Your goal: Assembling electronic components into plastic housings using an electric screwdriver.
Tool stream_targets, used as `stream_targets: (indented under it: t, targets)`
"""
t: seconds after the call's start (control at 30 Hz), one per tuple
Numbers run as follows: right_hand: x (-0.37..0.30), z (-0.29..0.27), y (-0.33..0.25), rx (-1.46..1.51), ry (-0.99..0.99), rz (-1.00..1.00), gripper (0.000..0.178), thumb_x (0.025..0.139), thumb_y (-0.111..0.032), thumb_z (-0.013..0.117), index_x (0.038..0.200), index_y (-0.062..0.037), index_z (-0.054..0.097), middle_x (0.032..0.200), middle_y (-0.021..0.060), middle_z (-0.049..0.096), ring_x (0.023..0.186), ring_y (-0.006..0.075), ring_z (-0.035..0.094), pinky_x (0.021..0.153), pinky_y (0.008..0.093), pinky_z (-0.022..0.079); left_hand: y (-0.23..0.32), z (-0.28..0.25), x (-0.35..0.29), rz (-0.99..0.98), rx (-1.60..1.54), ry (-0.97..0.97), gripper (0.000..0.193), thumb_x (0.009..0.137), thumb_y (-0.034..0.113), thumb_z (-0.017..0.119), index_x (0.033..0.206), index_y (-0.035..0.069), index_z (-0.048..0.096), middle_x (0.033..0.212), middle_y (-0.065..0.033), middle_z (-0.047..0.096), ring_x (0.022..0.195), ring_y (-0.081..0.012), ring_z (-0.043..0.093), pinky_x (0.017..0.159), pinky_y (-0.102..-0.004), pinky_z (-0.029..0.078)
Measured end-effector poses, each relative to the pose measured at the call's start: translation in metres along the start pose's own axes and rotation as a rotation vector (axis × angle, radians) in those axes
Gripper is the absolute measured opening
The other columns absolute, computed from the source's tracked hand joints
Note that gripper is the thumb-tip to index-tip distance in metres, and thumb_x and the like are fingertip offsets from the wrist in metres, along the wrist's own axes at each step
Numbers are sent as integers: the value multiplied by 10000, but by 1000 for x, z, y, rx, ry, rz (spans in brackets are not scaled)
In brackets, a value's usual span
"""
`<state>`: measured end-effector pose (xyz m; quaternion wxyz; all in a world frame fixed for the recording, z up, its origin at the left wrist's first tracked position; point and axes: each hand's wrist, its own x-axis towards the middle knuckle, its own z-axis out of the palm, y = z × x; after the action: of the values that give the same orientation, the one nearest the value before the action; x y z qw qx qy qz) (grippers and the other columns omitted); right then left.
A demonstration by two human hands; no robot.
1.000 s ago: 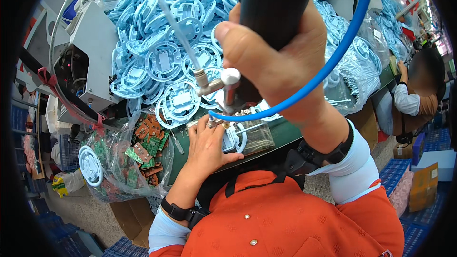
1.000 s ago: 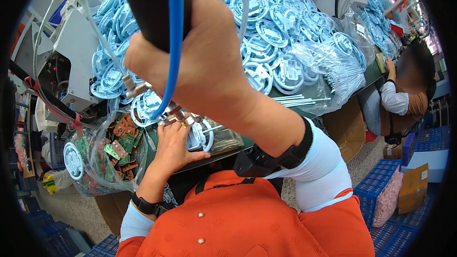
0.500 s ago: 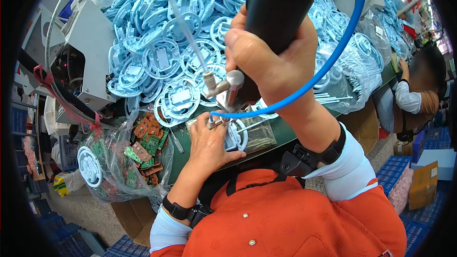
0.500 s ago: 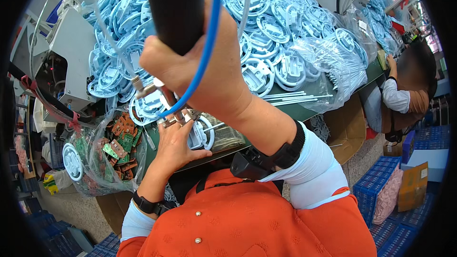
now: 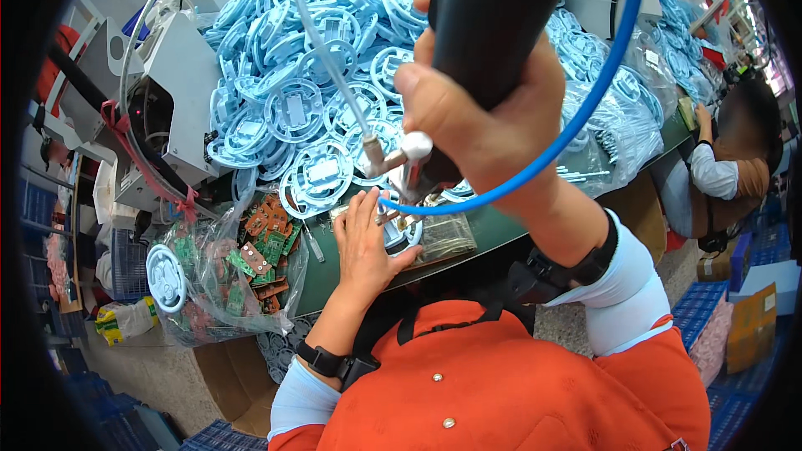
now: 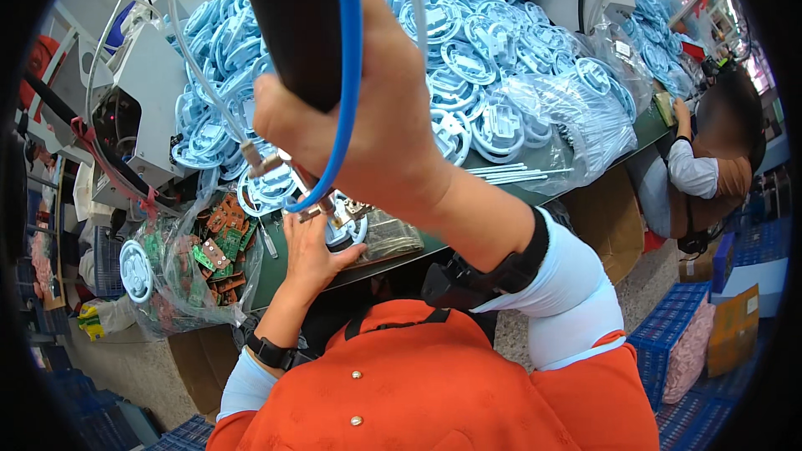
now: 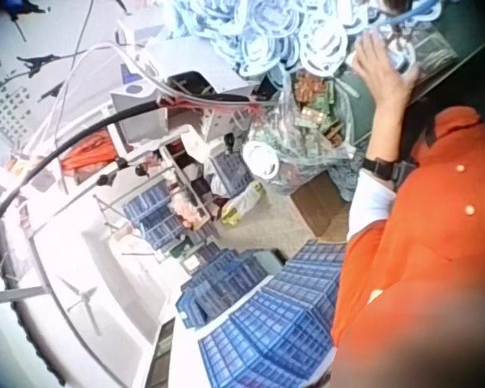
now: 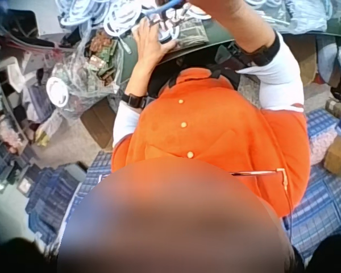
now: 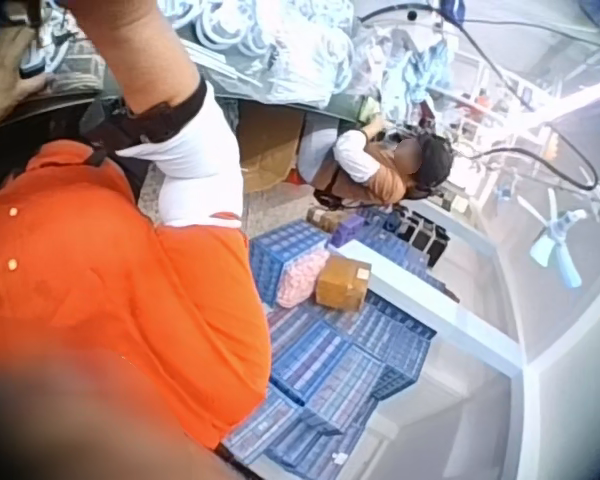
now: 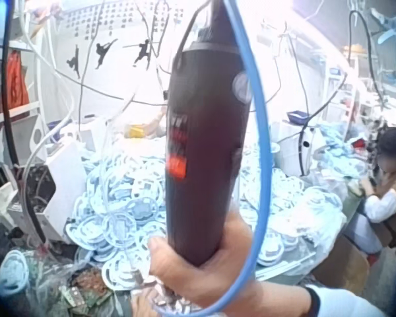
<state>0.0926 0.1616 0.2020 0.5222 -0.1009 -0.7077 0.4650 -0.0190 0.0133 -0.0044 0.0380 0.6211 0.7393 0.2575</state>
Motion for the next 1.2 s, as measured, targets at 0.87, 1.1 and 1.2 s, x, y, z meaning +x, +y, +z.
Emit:
stream_targets:
  t: [0.87, 1.1, 1.2]
  targets:
    - [-11, 5, -20, 211, -20, 1, 407, 845, 1, 633, 1225, 60, 501, 779, 51, 600, 628, 123, 619, 573, 261, 500, 3, -7, -18, -65, -82, -22, 1006, 612, 375, 901, 1416, 19, 411, 1503, -180, 388, 1427, -365, 318, 1123, -603, 199]
    - [-43, 35, -10, 244, -80, 61, 457, 812, 62, 635, 1248, 57, 495, 778, 70, 594, 639, 115, 599, 567, 260, 495, -10, 19, -37, -37, -107, 82, 770, 713, 467, 811, 1301, 38, 560, 1419, -196, 481, 1381, -367, 379, 1104, -591, 223]
    - [-45, 41, -5, 238, -86, 76, 451, 813, 71, 628, 1245, 56, 501, 788, 74, 595, 643, 112, 598, 570, 258, 496, -2, 8, -32, -57, -67, 174, 750, 719, 481, 801, 1295, 54, 581, 1393, -163, 501, 1359, -367, 399, 1110, -582, 223]
